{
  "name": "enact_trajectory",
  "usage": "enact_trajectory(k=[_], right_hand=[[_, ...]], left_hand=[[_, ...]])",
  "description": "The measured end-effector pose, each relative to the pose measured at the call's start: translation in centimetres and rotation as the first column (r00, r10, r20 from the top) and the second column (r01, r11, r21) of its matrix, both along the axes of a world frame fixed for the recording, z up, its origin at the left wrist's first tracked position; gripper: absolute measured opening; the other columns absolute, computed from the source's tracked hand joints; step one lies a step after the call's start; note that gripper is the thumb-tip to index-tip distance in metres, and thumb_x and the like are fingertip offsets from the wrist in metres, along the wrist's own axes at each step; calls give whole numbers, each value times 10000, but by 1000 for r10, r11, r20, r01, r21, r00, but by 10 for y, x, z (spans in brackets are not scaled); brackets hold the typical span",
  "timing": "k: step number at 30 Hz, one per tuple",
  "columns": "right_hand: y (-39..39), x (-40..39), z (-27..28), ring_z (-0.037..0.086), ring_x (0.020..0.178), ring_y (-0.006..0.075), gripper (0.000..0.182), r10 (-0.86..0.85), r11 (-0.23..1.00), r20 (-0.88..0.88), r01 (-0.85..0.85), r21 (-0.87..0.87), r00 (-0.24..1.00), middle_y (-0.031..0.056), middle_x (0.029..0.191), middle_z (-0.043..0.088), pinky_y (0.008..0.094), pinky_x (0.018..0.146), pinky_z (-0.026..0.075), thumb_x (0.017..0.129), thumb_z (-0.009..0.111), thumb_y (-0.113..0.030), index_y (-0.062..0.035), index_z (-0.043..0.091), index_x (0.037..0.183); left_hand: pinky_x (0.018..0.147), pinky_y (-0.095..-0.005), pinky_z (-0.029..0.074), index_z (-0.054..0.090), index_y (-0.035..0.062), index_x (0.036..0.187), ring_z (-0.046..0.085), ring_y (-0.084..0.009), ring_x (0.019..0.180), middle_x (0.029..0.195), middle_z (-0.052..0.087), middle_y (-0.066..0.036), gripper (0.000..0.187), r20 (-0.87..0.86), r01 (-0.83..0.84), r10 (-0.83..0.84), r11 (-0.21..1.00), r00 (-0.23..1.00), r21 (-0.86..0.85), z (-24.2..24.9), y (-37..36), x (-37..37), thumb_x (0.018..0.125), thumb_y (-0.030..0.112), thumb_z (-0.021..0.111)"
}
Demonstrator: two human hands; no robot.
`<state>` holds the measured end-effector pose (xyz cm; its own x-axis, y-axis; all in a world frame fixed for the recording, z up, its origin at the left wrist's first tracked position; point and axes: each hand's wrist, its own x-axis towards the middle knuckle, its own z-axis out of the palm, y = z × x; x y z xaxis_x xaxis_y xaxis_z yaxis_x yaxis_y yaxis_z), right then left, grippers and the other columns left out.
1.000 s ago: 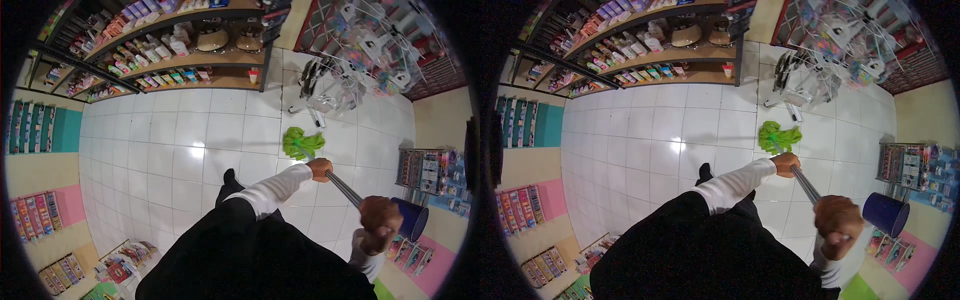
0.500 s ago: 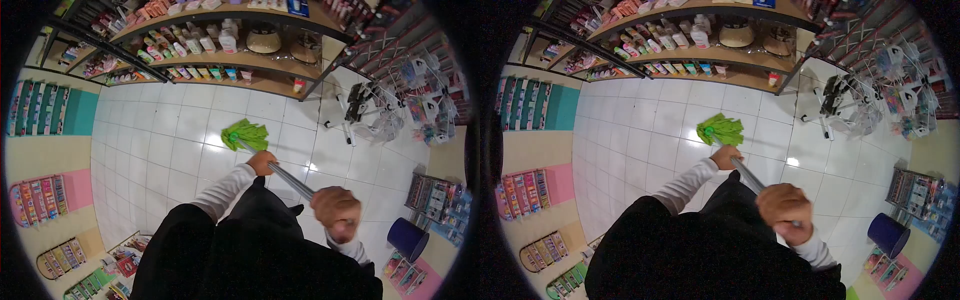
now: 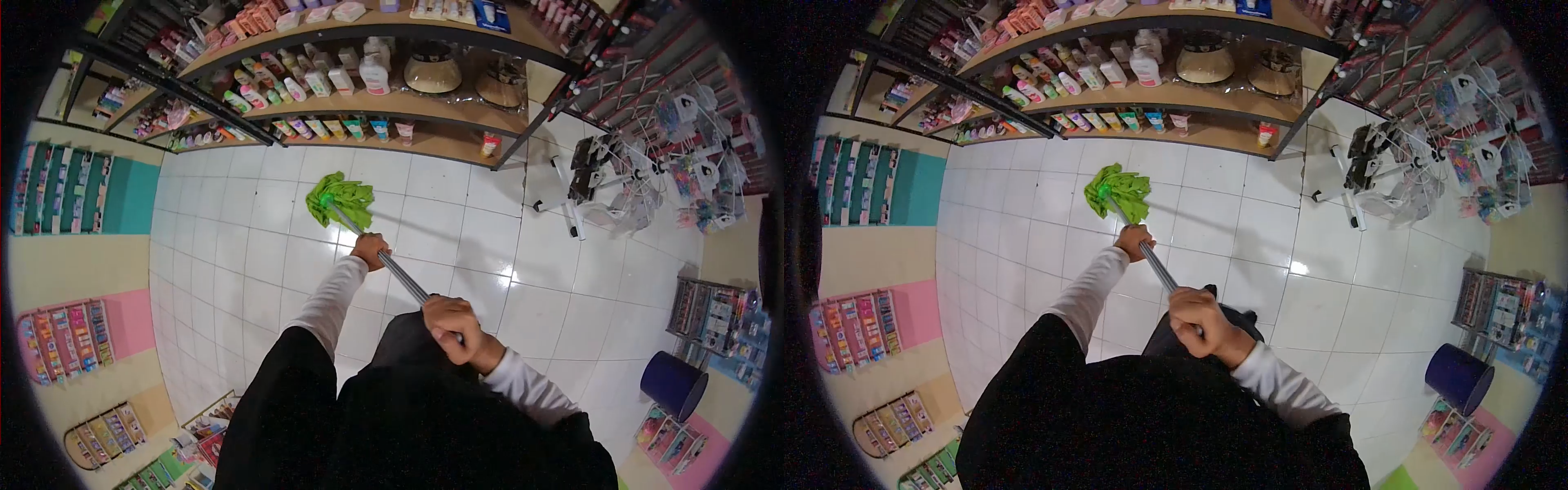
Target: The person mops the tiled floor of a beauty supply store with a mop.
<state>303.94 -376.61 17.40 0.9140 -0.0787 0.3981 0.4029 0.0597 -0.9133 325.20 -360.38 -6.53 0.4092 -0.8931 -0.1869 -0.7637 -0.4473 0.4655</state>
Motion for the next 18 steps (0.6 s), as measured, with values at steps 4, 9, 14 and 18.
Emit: enact_trajectory(k=[4,9,14,18], right_hand=[[-30,-37,43,387,467,275,141,-139,990,-33,138,-35,990,98,522,355,366,478,330,614,472,-11,-22,360,530],[-73,-78,143,389,391,263,133,-144,981,-123,126,-147,982,70,461,360,346,446,356,562,487,-34,-35,370,499],[-83,-98,191,383,366,246,108,-85,941,-281,-15,-337,956,71,446,383,337,403,334,532,497,-56,-47,396,493],[-88,-89,169,428,414,264,90,-87,881,-266,-51,-470,960,72,476,415,346,428,354,543,514,-73,-55,429,519]], left_hand=[[650,-438,446,623,144,578,573,-303,695,675,571,-88,190,-58,79,-91,979,994,-186,3,-48,-47,641,323,631],[565,-390,400,550,70,540,518,-279,594,576,509,-89,234,-304,75,-264,853,915,-517,60,-143,-132,694,191,678],[626,-412,437,534,46,535,551,-325,710,685,541,-129,298,-457,149,-408,851,790,-503,89,-218,-210,758,221,623],[622,-417,429,502,28,537,542,-329,690,680,540,-149,372,-534,128,-411,864,739,-488,83,-256,-223,776,288,615]])
